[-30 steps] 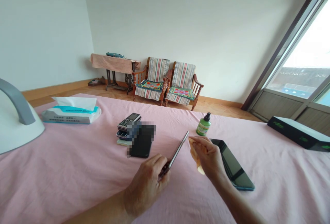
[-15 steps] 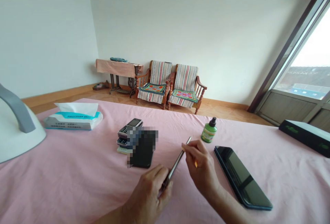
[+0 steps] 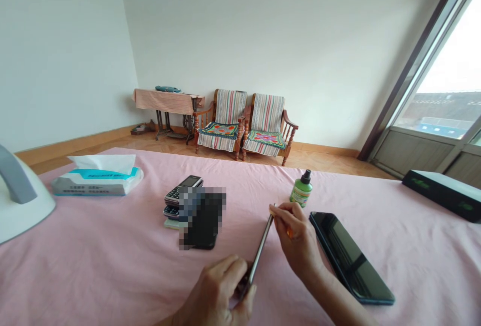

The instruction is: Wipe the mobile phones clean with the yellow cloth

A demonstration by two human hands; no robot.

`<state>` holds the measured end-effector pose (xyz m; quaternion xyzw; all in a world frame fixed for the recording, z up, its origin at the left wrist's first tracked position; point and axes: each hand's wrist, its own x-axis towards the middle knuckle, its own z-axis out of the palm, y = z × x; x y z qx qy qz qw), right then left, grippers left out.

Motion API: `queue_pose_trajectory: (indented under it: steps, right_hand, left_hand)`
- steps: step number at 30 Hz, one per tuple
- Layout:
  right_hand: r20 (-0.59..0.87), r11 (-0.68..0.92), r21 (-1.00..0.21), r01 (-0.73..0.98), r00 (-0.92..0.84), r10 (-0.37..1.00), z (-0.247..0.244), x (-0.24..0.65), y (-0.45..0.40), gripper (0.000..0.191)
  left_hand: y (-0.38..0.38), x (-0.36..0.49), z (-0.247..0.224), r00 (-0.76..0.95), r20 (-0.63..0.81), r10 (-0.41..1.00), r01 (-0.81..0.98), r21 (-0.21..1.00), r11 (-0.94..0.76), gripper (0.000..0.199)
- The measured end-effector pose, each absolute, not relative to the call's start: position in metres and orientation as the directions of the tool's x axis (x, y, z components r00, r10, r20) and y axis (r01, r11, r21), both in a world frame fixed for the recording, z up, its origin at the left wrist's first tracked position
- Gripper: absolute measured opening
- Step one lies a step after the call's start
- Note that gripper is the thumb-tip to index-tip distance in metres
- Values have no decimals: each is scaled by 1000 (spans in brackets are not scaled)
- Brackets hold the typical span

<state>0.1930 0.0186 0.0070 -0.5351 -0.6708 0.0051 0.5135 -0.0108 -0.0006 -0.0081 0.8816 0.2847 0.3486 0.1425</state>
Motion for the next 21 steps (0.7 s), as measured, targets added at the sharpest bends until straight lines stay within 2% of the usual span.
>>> queue_pose_trajectory:
  steps: [8, 14, 21]
  right_hand:
    - [650, 571, -594, 566, -79, 755, 3, 153, -11, 35]
    - [643, 563, -631, 534, -47, 765, 5, 151, -11, 34]
    - [716, 672, -550, 496, -135, 685, 7, 144, -27, 33]
  left_hand:
    - [-7, -8, -14, 589, 482, 649, 389, 534, -750, 20]
    - [-12, -5, -8, 534, 469, 704, 433, 563, -704, 17]
    - [-7, -10, -10, 580, 489, 651, 371, 553, -746, 17]
